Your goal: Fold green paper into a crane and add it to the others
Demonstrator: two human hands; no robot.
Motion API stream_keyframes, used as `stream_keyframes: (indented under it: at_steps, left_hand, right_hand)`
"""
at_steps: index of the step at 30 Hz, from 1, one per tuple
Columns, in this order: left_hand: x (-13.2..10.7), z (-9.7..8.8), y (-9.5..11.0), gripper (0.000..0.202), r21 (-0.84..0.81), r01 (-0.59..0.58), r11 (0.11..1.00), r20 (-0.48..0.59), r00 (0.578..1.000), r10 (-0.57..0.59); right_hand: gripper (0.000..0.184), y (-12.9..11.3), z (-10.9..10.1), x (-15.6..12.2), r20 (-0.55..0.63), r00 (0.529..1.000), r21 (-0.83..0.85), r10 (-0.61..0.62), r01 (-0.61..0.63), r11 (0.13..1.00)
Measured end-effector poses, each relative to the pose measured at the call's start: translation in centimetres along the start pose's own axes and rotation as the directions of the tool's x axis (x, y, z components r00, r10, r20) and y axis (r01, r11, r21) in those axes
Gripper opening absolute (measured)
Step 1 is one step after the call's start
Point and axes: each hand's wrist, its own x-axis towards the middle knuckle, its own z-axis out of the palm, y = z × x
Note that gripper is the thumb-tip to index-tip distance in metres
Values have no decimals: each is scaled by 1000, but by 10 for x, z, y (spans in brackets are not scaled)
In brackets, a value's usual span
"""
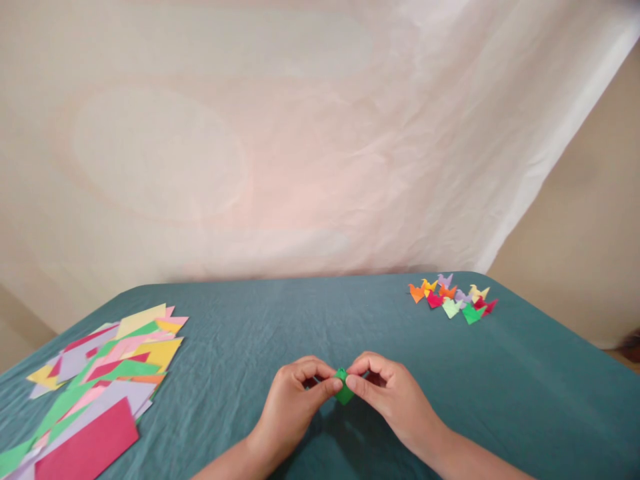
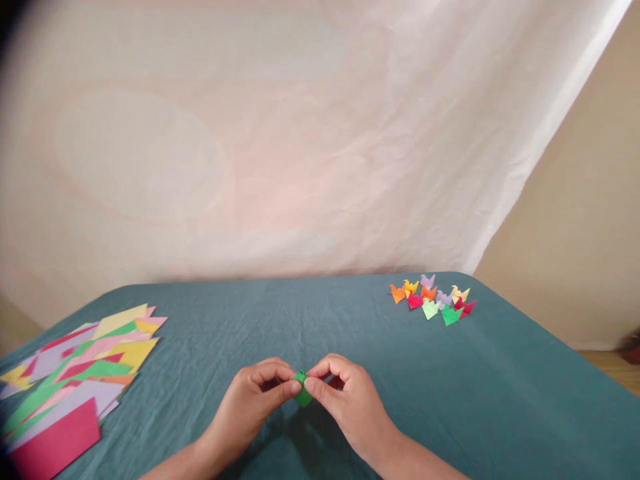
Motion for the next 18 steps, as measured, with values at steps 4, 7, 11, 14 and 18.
stream_keyframes:
  at_steps: [4,7,11,14,18]
  left_hand:
    - [1,0,-1,17,-86,16,996,26,1000,-14]
    - [3,-1,-3,17,-134,16,991,61,998,-8]
    - [3,-3,-5,19,-140,18,990,93,996,-5]
    - [3,-3,-5,19,-153,23,988,117,993,-5]
    - [2,-3,-5,18,-147,13,989,123,992,5]
  right_hand:
    - [23,1,-1,0,25,1000,37,5,-6,999]
    - [24,2,-1,1,59,998,125,25,-32,992]
    - [26,2,-1,2,127,990,283,66,-100,954]
    - [28,0,0,2,163,982,353,92,-145,924]
    - [28,0,-1,0,171,981,307,94,-144,941]
